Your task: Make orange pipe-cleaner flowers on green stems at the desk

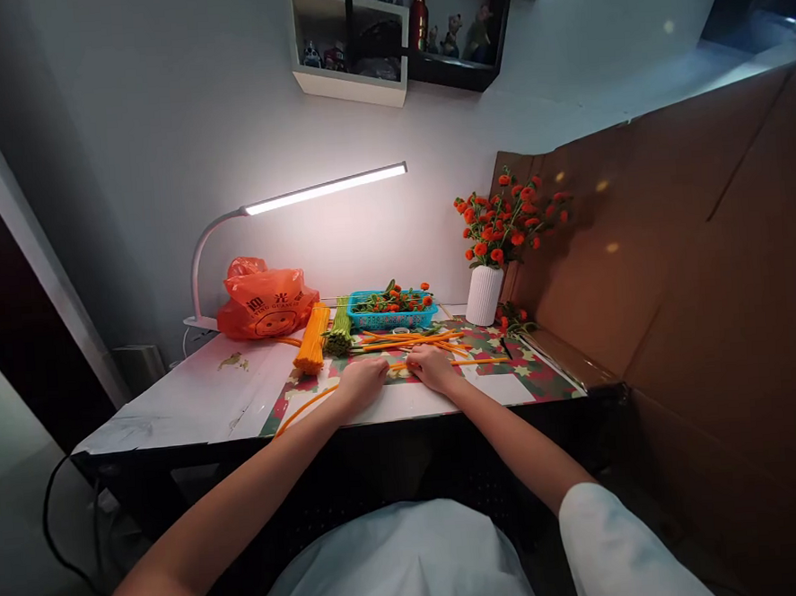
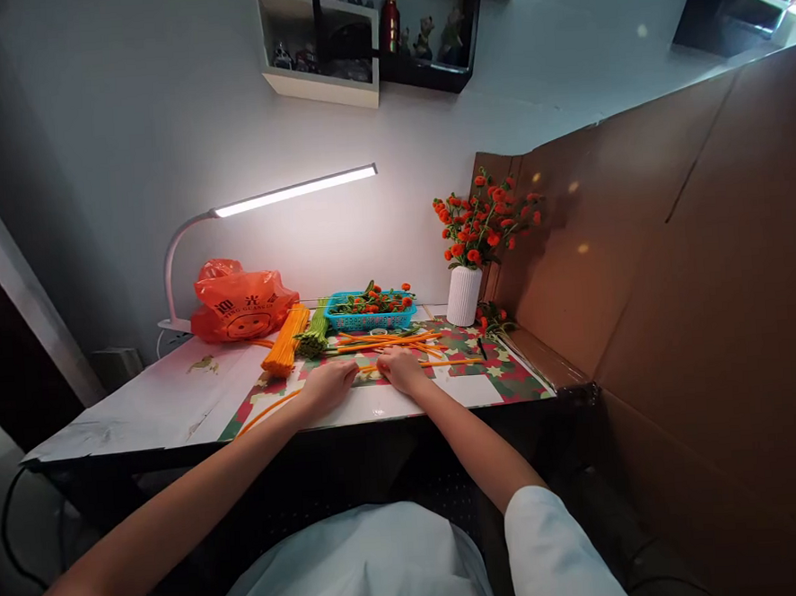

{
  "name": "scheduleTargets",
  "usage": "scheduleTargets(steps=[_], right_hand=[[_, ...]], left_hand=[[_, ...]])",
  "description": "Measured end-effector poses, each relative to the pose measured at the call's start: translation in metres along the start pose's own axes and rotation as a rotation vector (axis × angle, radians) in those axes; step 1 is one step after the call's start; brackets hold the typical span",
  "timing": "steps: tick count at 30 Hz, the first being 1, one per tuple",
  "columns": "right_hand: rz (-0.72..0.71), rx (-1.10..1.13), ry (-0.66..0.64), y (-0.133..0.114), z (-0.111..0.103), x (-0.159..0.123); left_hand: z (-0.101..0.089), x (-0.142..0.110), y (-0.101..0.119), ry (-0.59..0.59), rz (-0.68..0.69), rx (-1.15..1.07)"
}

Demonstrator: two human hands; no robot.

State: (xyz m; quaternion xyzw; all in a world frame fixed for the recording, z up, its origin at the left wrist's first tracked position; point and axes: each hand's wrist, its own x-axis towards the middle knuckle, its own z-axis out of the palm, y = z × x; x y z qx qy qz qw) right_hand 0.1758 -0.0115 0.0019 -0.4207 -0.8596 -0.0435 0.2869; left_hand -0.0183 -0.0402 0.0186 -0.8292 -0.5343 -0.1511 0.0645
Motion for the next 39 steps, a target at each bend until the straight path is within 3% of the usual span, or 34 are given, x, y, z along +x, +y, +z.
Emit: scheduleTargets(steps=[5,8,11,16,21,32,39], right_hand=[[0.086,0.053,0.302,-0.006,0.008,0.016],[0.135,0.105,0.378,-0.013,0.012,0.016],[0.176,0.155,0.331,-0.016,0.016,0.013],[0.187,0.191,0.214,-0.014,0.020,0.009],[0.211,0.175,0.119,-0.015,0.020,0.010],[0.228,0.235,0.126,-0.015,0.018,0.010],[0.242,0.140,0.048,-0.018,0.019,0.011]], left_hand=[[0.007,0.021,0.004,0.138,-0.188,-0.122],[0.007,0.029,0.005,0.282,-0.262,-0.232],[0.014,0.029,0.000,0.378,-0.208,-0.374],[0.026,0.026,-0.011,0.440,-0.102,-0.539],[0.026,0.026,-0.012,0.435,-0.041,-0.594],[0.025,0.023,-0.012,0.428,-0.005,-0.655],[0.025,0.022,-0.011,0.404,0.057,-0.728]])
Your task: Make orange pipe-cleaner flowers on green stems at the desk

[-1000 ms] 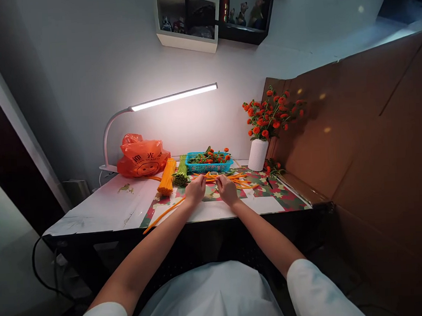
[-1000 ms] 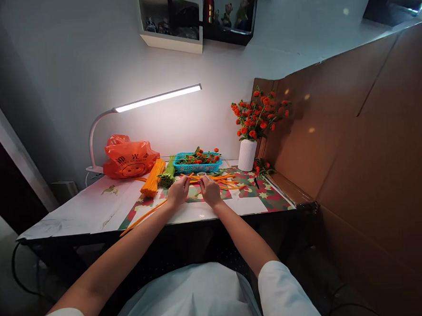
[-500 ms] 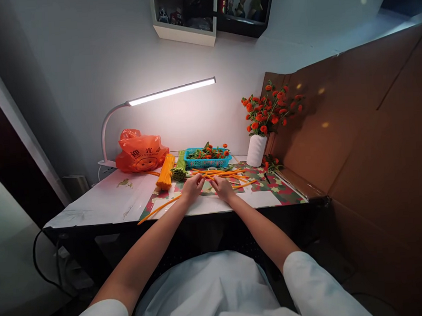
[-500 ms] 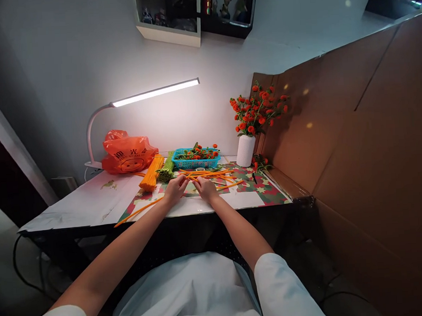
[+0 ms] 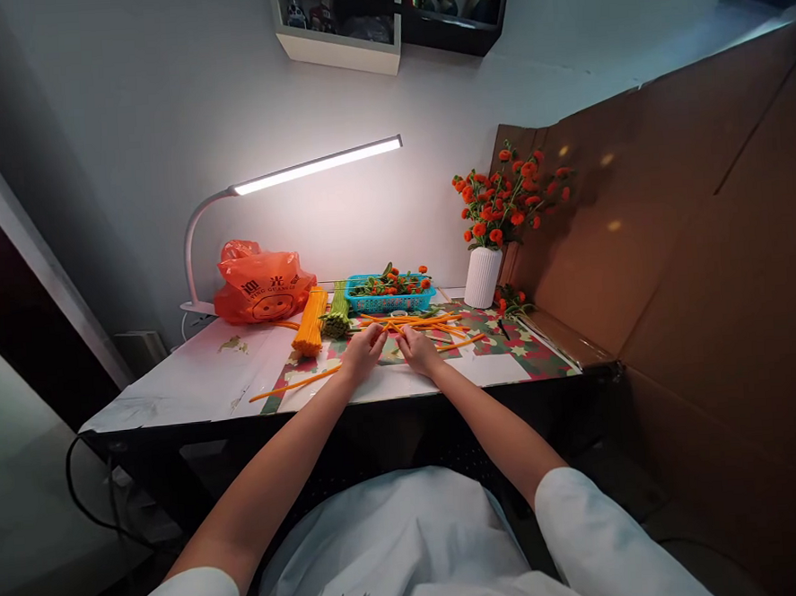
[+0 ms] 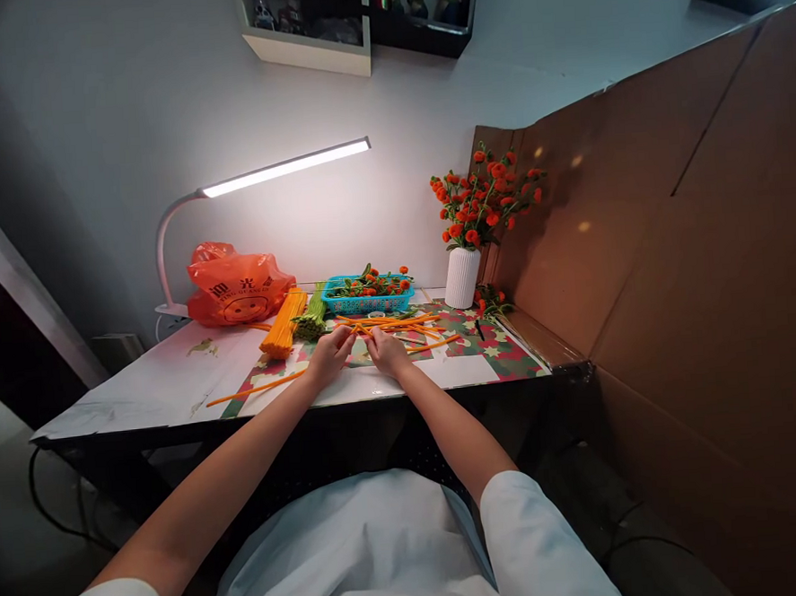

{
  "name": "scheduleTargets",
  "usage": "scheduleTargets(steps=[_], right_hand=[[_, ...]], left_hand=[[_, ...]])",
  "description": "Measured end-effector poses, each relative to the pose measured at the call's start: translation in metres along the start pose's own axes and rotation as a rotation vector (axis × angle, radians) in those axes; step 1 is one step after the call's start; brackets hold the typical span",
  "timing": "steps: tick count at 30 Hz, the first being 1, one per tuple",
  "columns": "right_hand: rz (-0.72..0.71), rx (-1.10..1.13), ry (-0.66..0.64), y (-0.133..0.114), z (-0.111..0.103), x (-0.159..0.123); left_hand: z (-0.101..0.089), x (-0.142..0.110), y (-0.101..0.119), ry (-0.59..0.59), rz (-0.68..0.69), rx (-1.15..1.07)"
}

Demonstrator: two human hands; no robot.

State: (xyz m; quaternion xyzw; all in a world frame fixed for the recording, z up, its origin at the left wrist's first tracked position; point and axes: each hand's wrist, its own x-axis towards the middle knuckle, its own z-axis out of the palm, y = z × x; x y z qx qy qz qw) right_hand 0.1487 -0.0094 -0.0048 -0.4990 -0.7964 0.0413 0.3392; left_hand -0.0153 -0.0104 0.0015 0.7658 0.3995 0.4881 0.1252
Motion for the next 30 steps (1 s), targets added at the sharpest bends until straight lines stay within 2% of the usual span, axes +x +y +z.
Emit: scheduleTargets(steps=[6,10,13,16,21,30], right_hand=[[-0.014,0.014,-0.007,0.000,0.000,0.000],[-0.062,0.055,-0.026,0.000,-0.002,-0.001],[-0.049,0.086,0.010,0.000,-0.003,-0.001],[-0.029,0.116,0.055,0.001,-0.003,-0.002],[-0.073,0.150,0.051,0.002,-0.003,-0.003],[-0.103,0.396,0.024,0.012,0.002,0.000]], left_hand=[[0.001,-0.002,-0.001,-0.015,-0.016,-0.111],[0.001,-0.001,0.000,0.026,0.023,-0.096],[0.001,-0.001,0.000,0.045,0.043,-0.080],[0.001,-0.001,0.001,0.071,0.021,-0.105],[0.001,-0.002,0.003,0.057,-0.020,-0.163],[-0.001,-0.004,0.006,0.026,-0.040,-0.169]])
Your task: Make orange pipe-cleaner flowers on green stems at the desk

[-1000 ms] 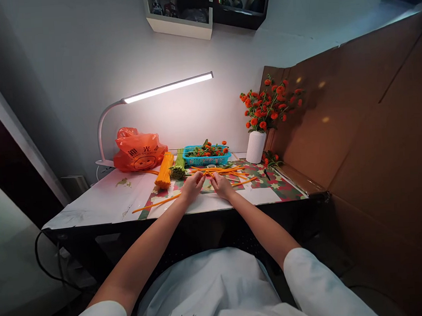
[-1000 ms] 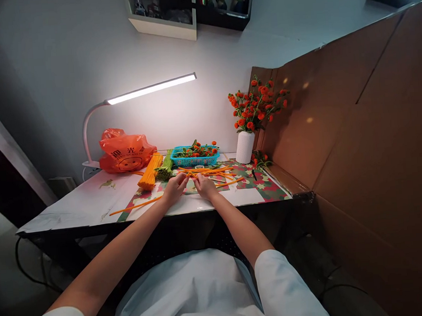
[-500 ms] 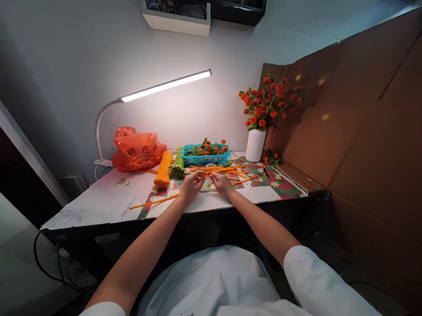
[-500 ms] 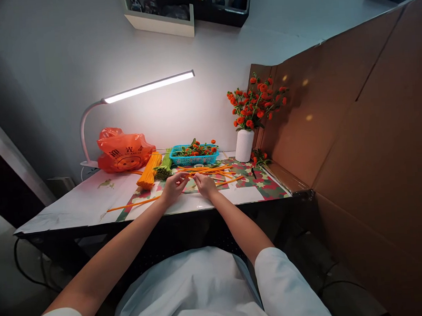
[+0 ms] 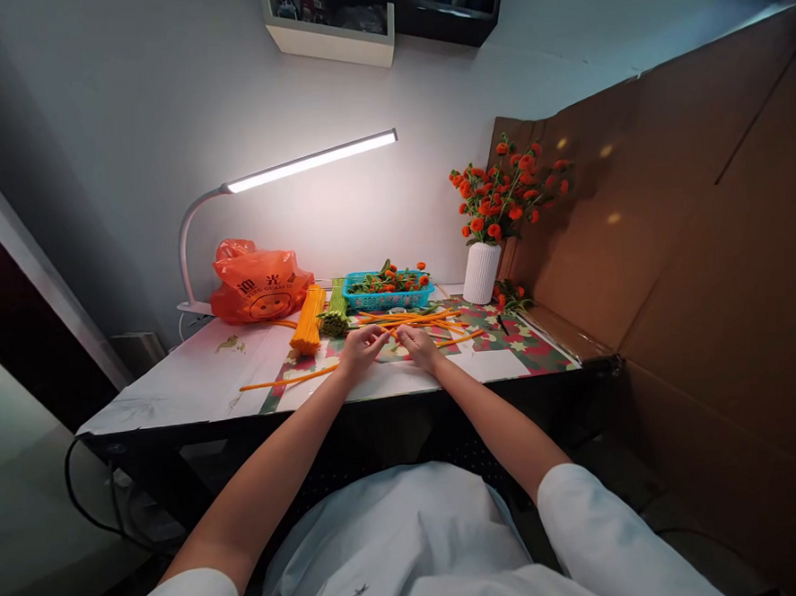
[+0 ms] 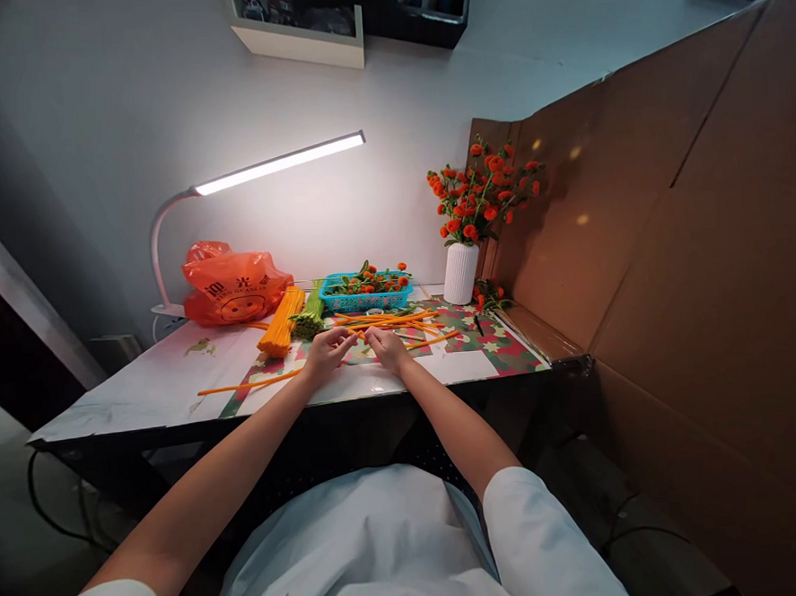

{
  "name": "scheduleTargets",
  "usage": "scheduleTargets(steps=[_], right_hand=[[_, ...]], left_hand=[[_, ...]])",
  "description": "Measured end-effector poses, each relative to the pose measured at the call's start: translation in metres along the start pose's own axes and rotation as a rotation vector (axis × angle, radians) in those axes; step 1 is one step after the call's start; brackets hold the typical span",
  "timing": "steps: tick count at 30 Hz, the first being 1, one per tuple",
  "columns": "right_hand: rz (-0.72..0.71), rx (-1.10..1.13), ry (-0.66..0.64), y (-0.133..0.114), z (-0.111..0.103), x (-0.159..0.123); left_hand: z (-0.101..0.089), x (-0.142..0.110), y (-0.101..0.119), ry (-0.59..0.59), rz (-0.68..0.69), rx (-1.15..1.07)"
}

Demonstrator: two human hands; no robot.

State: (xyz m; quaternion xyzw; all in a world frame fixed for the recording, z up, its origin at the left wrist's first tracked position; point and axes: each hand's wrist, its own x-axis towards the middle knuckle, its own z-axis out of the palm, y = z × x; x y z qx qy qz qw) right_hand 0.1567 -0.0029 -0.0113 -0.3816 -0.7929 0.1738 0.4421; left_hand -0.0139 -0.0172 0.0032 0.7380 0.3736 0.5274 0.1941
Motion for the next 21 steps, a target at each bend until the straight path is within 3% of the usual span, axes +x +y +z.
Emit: scheduleTargets(steps=[11,17,21], right_hand=[[0.055,0.021,-0.002,0.0026,0.0011,0.0019],[0.067,0.057,0.014,0.0063,0.0023,0.0028],[0.113,0.194,0.013,0.0083,0.0039,0.0031]], left_hand=[[0.0016,0.0012,-0.0030,-0.007,-0.061,-0.172],[0.0009,0.0032,-0.0056,0.012,-0.064,-0.141],[-0.0005,0.0030,-0.0062,-0.018,-0.024,-0.085]])
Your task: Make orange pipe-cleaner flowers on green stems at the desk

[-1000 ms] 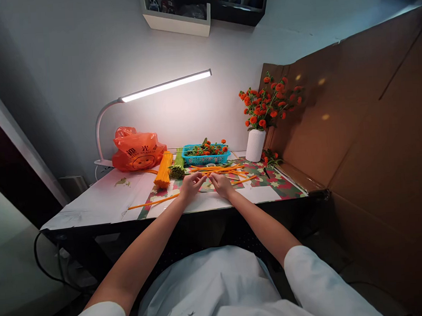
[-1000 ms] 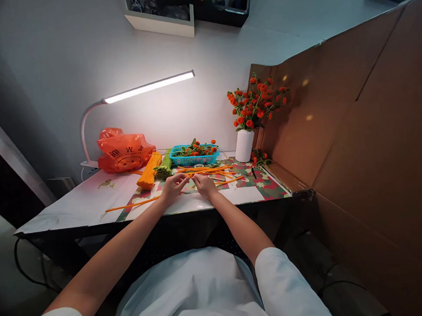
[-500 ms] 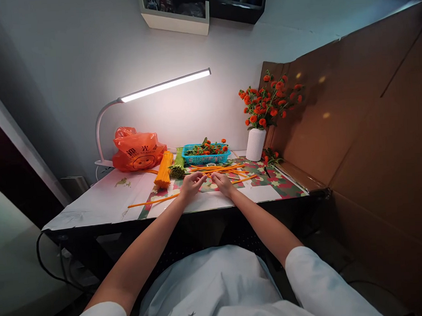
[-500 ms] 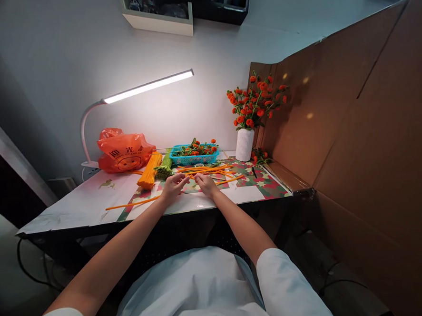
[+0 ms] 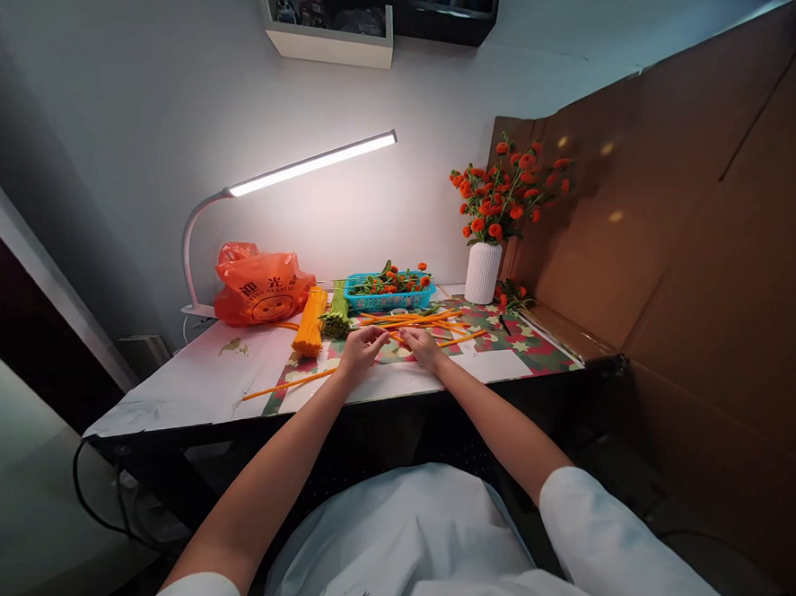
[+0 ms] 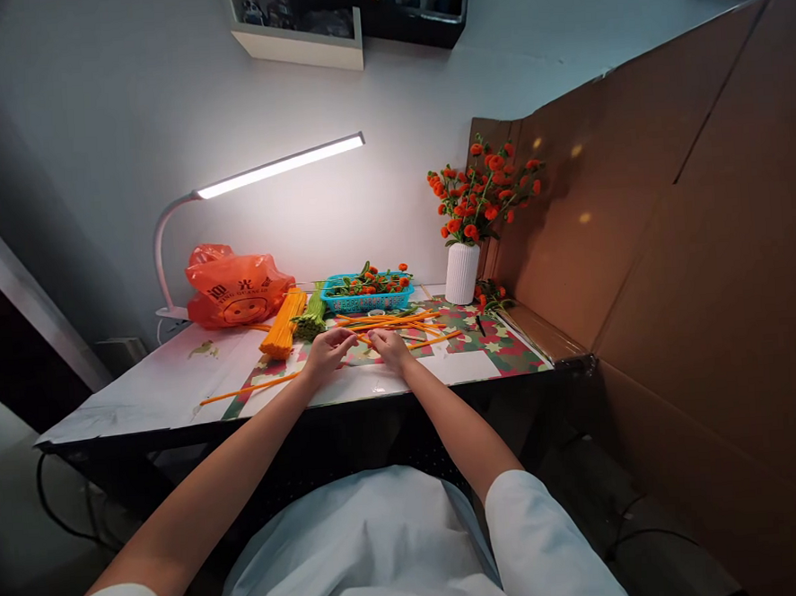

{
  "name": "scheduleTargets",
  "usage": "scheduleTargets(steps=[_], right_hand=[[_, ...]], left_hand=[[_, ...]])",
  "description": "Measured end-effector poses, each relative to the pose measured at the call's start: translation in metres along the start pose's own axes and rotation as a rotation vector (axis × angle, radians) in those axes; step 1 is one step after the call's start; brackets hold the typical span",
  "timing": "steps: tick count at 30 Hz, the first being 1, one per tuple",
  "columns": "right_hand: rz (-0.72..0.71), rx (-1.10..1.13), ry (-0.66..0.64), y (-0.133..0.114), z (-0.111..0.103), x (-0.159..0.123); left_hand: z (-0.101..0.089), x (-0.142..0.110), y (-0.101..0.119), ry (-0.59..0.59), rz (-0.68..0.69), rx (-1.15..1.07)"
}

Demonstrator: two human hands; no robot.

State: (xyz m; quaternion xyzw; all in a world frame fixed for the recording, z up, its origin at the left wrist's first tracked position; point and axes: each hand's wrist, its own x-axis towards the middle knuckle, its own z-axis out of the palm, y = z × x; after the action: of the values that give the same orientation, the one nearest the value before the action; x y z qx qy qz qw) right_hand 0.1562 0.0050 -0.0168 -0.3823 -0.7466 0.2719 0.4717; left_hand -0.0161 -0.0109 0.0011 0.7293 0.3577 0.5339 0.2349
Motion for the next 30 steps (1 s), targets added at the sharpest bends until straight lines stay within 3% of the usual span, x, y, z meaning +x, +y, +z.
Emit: scheduleTargets(steps=[10,15,24,30], right_hand=[[0.081,0.220,-0.146,-0.003,0.001,-0.002],[0.103,0.230,-0.140,0.001,0.002,-0.001],[0.009,0.059,-0.101,-0.010,-0.003,-0.002],[0.008,0.118,-0.091,-0.005,-0.002,-0.002]], left_hand=[[-0.003,-0.006,0.002,-0.083,0.141,0.222],[-0.004,-0.005,0.003,-0.088,0.135,0.239],[-0.005,-0.006,0.003,-0.139,0.062,0.168],[-0.005,-0.005,0.001,-0.138,0.068,0.152]])
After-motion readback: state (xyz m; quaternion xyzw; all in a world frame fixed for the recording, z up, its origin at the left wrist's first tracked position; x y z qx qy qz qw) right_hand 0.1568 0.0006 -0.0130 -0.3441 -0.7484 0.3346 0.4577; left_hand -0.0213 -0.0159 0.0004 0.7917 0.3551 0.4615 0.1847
